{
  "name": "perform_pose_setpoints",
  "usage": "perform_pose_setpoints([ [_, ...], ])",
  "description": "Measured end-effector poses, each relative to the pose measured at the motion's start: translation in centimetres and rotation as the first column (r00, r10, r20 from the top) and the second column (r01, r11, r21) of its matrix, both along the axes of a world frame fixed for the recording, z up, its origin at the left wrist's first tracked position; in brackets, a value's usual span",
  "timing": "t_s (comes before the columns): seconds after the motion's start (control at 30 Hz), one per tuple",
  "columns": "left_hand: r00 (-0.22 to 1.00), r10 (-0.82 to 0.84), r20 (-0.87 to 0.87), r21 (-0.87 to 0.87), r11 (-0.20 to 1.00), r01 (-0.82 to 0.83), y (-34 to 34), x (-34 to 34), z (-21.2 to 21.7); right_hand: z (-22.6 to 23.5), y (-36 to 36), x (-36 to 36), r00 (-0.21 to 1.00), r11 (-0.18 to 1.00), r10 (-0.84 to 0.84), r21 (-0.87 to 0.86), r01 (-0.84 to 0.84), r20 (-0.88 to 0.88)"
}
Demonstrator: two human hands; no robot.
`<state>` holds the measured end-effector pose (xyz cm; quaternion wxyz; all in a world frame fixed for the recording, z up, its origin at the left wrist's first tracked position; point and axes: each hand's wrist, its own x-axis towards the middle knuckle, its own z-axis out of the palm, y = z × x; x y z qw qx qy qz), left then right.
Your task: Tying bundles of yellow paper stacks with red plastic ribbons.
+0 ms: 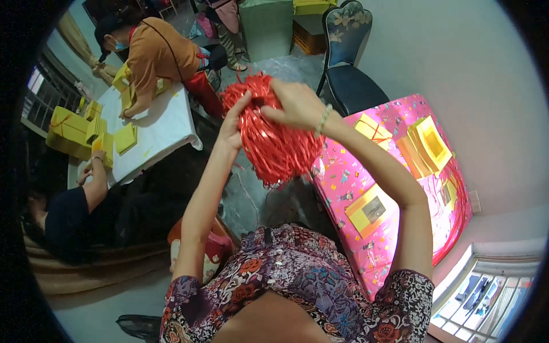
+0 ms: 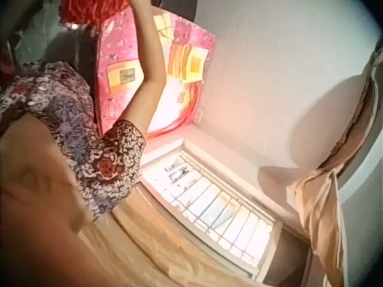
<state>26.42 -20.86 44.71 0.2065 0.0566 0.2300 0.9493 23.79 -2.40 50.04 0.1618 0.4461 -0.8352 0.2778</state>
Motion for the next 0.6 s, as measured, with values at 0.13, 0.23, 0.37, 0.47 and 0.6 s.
perform_pose_setpoints([
  [0.13,0.998,-0.056,-0.041,0.036,0.998,0.058,1.0,2.0,-0.1,0.5,1.3,3.1,0.995,0.995,0.033,-0.097,-0.024,0.09],
  [0.23,0.999,-0.009,0.033,0.039,0.999,0.008,3.1,2.3,-1.2,-0.8,2.9,3.4,0.997,0.982,0.072,-0.178,-0.064,0.036],
  [0.37,0.999,-0.052,0.017,0.127,0.991,0.049,4.5,2.5,-2.3,-2.7,5.6,4.3,0.967,0.981,0.142,-0.158,-0.109,0.21],
  [0.47,0.994,-0.1,-0.052,0.165,0.98,0.107,5.0,2.2,-3.1,-2.9,7.3,3.2,0.922,0.95,0.216,-0.287,-0.122,0.321],
  [0.6,1.0,-0.02,-0.016,0.018,1.0,0.02,5.4,3.1,-2.1,-1.0,8.3,3.6,0.988,0.954,-0.11,-0.265,0.137,0.112],
])
